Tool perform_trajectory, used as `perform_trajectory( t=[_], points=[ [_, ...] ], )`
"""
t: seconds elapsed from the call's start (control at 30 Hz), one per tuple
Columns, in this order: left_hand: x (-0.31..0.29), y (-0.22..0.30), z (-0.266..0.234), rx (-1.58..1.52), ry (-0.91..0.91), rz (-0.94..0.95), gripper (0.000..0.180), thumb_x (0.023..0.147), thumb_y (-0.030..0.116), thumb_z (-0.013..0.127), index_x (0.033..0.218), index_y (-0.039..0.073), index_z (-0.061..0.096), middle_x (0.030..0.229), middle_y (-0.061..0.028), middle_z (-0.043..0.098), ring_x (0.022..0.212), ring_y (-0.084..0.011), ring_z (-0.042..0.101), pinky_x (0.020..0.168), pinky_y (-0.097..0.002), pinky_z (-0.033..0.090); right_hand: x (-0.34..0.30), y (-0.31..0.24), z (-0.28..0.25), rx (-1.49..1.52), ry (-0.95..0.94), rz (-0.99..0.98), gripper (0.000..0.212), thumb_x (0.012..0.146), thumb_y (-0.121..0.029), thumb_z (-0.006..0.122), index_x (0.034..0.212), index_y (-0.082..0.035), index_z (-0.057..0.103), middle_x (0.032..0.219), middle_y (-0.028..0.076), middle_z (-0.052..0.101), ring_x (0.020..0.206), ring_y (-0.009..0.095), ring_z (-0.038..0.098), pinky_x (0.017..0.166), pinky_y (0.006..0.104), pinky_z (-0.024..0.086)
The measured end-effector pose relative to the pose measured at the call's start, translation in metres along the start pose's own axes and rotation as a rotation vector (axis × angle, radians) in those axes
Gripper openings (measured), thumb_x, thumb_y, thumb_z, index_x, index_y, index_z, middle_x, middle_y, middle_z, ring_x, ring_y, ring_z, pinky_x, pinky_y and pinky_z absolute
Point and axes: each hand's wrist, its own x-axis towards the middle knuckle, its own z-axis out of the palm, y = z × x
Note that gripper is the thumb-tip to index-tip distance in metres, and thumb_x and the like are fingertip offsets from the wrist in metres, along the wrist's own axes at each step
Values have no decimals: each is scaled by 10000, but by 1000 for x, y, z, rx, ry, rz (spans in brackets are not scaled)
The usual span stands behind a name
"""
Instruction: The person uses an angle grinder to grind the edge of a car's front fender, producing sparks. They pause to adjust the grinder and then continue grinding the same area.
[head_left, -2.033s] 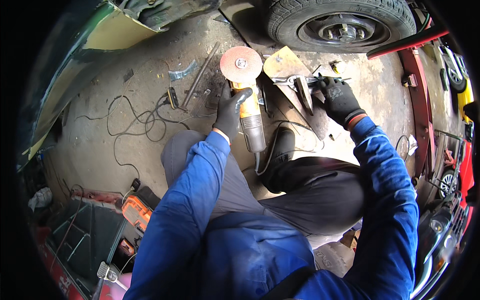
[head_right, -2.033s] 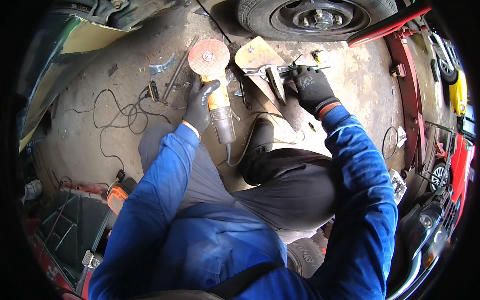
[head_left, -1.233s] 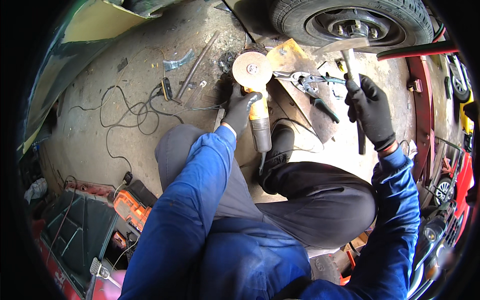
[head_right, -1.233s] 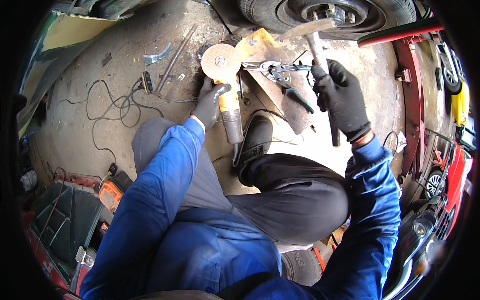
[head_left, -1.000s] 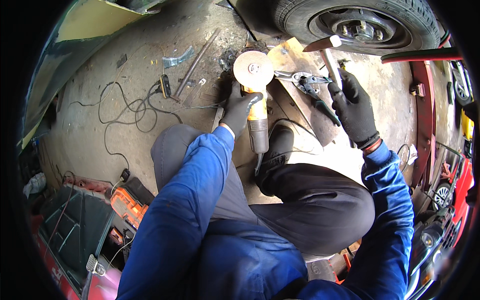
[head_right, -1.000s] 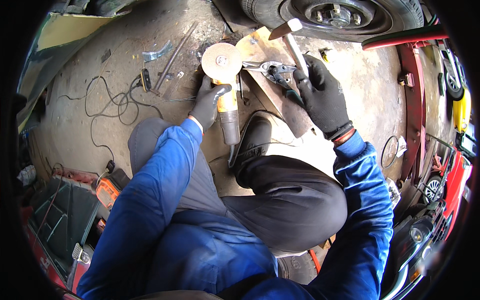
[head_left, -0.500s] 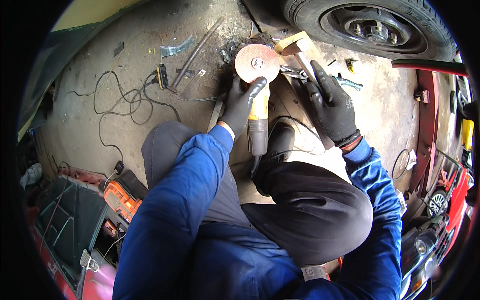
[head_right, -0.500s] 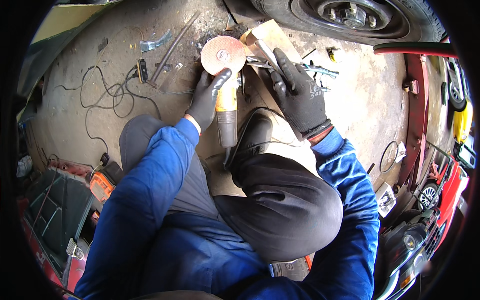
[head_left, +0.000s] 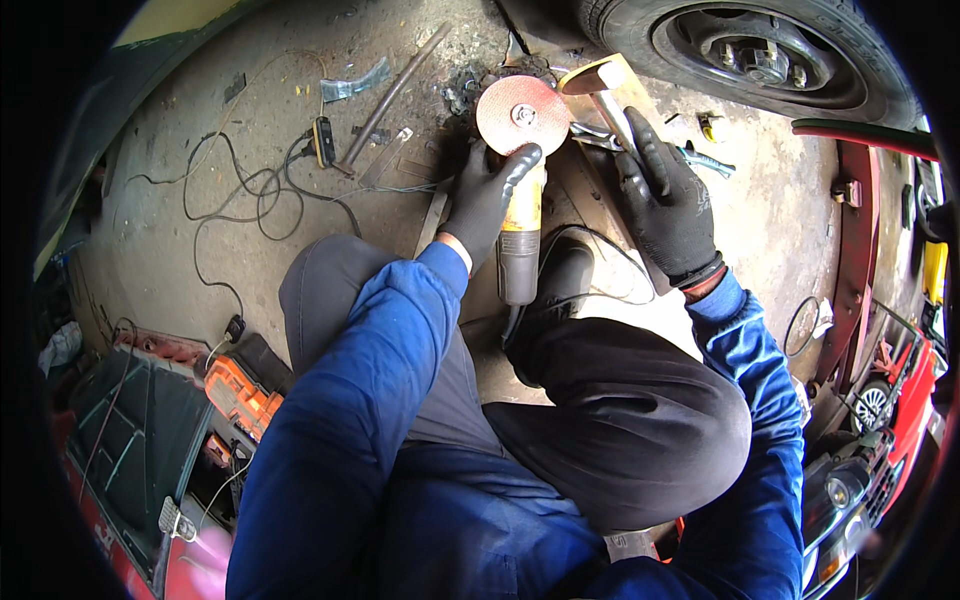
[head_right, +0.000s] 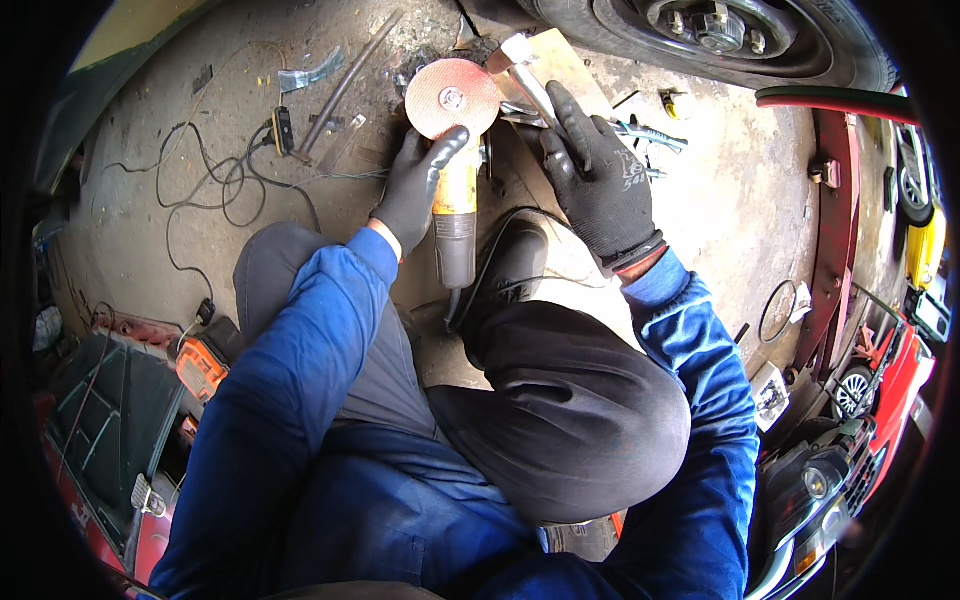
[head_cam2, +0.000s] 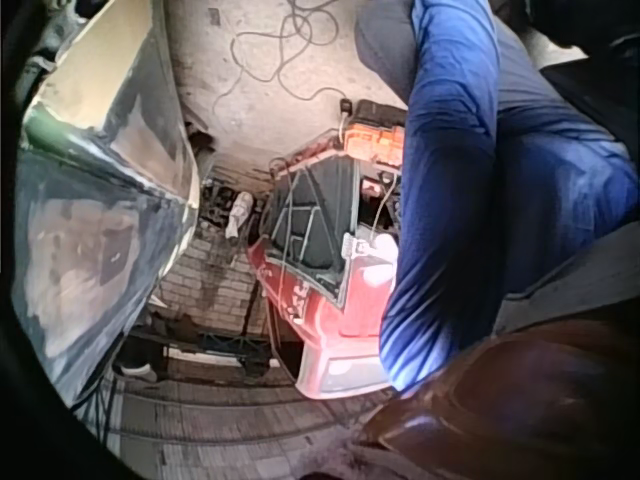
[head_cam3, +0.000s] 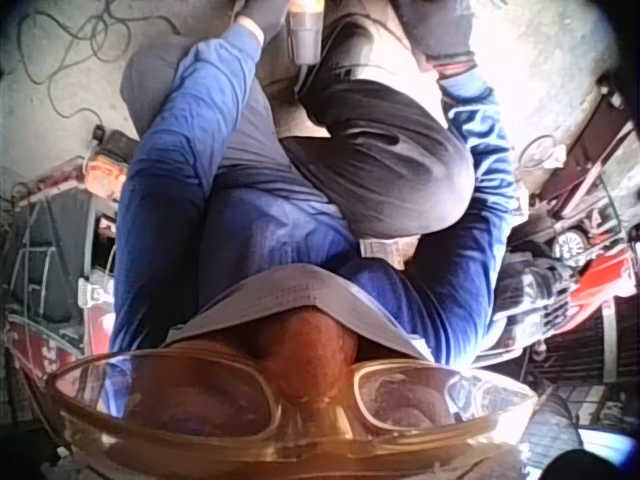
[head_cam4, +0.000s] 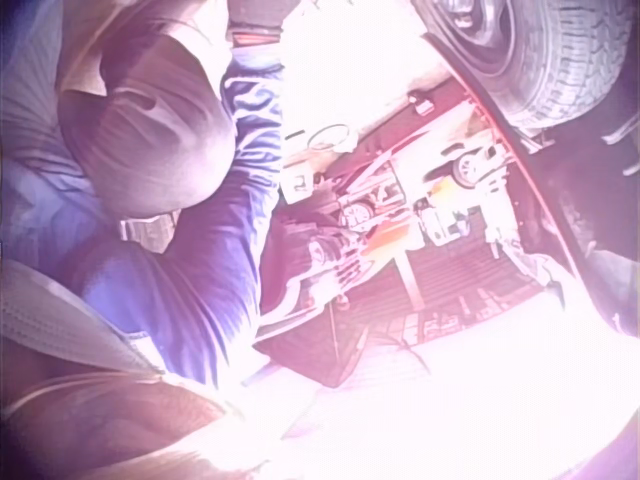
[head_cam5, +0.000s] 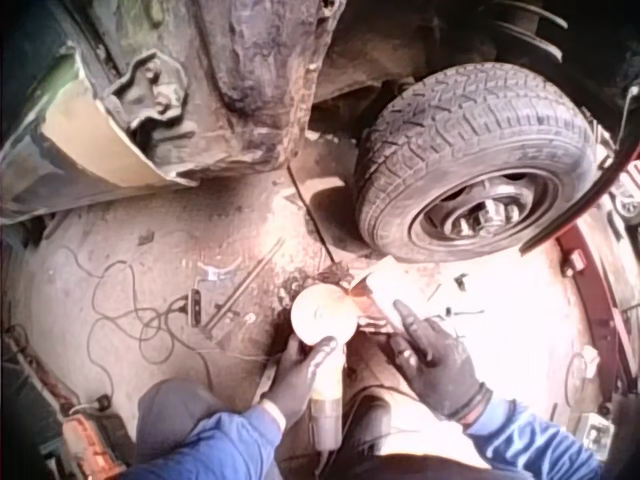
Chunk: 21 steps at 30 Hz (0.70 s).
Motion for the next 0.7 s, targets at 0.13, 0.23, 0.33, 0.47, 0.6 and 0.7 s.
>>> perform_trajectory(
  t=[0.13,0.23,0.33,0.47,0.6,0.7],
  points=[
    [0,0,-1,3,-9,10,470,1069,263,847,1411,30,624,1151,-97,779,934,-182,780,803,-345,651,1,1,0,-23,-23,-7,615,1084,-187,770,1675,-151,603,1081,209,758,939,391,758,836,485,618],
    [-1,1,0,10,-5,3,469,1070,262,846,1411,30,626,1159,-98,779,938,-183,781,808,-347,650,1,2,-1,-34,-17,-8,617,1083,-186,770,1676,-155,602,1083,207,756,932,393,757,837,485,617],
    [-2,1,0,9,-2,6,462,1071,260,844,1409,29,629,1158,-97,781,938,-182,781,810,-347,650,0,2,-1,-52,-18,-17,618,1084,-193,770,1677,-159,601,1074,204,754,925,393,759,831,482,618],
    [-1,1,0,9,-8,-1,466,1069,267,849,1406,28,633,1152,-94,781,940,-182,782,807,-347,650,-1,3,-1,-59,-14,-4,621,1084,-202,769,1679,-162,597,1063,197,751,913,386,763,806,480,621],
    [0,1,-1,26,-3,-3,475,1063,270,856,1404,26,633,1156,-94,782,946,-182,784,811,-346,651,0,3,-1,-76,-35,-35,625,1083,-209,771,1682,-174,594,1054,189,748,897,382,763,783,480,622],
    [0,1,-2,34,0,-4,472,1062,262,856,1403,25,633,1160,-95,783,947,-180,785,815,-343,653,0,3,-2,-94,-25,12,626,1080,-211,776,1680,-178,597,1053,186,754,905,385,766,786,474,626]
  ],
)
